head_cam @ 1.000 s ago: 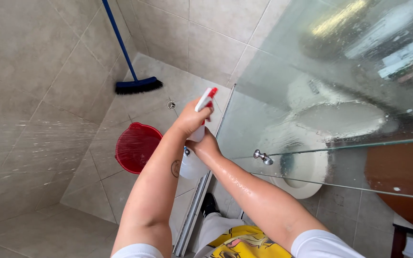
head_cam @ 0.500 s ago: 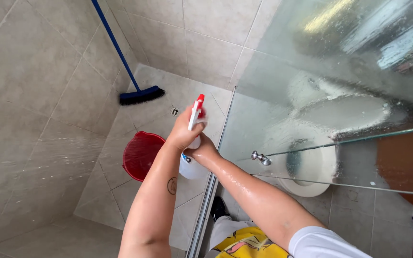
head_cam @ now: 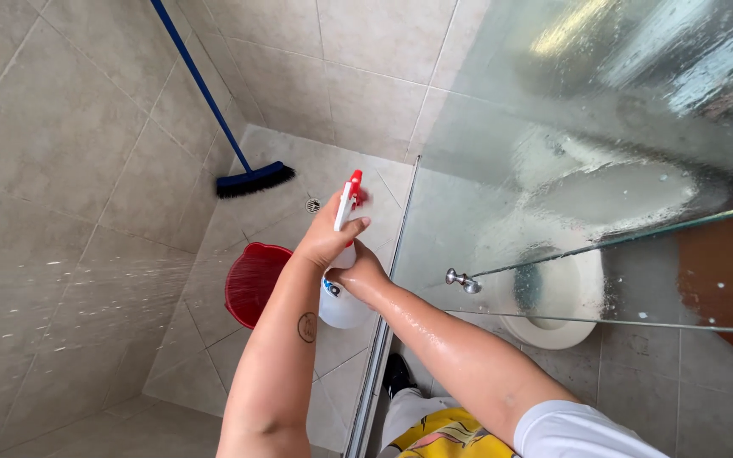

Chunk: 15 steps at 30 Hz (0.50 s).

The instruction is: The person is cleaning the bathroom, using a spray bottle and a bucket to wash the shower area.

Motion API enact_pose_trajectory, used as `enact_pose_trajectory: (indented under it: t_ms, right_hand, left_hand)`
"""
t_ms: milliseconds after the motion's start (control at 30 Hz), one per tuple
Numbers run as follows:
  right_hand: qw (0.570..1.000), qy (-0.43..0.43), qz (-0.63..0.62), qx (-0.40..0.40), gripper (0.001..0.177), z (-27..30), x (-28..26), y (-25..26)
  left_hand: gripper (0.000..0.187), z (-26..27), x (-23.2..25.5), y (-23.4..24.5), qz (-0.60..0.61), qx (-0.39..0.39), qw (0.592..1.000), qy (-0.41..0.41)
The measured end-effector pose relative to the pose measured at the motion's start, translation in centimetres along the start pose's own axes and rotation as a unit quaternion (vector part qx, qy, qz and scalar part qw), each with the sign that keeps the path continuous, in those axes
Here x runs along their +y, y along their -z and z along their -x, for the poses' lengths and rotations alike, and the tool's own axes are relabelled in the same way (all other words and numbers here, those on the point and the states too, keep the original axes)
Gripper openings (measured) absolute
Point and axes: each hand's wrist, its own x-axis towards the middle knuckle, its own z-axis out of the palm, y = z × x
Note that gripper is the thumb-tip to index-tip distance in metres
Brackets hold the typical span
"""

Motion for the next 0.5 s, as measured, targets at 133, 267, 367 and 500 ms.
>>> enact_pose_trajectory:
  t_ms: [133,267,367,500]
  right_hand:
    - [1.000,-0.008,-0.022,-0.008,0.059,0.1,-0.3,0.1]
    - [0.995,0.013,0.090,0.031,0.060,-0.3,0.2,0.5]
    - [0.976,-0.005,0.220,0.004,0.066,0.1,-0.3,1.0]
    - [0.992,0.109,0.070,0.007,0.095,-1.4,1.3,1.4]
  left_hand:
    - [0.021,0.5,-1.7,-0.1,-0.064,0.051,0.967,0.242]
    - [0.032,1.2,-1.4,0.3,0.012,0.017,0.992,0.124]
    - [0.023,3.3,-3.5,1.8,0.067,0.085,0.968,0.228]
    - [0.047,3.8,3.9,2.9,0.151,0.045,0.974,0.163]
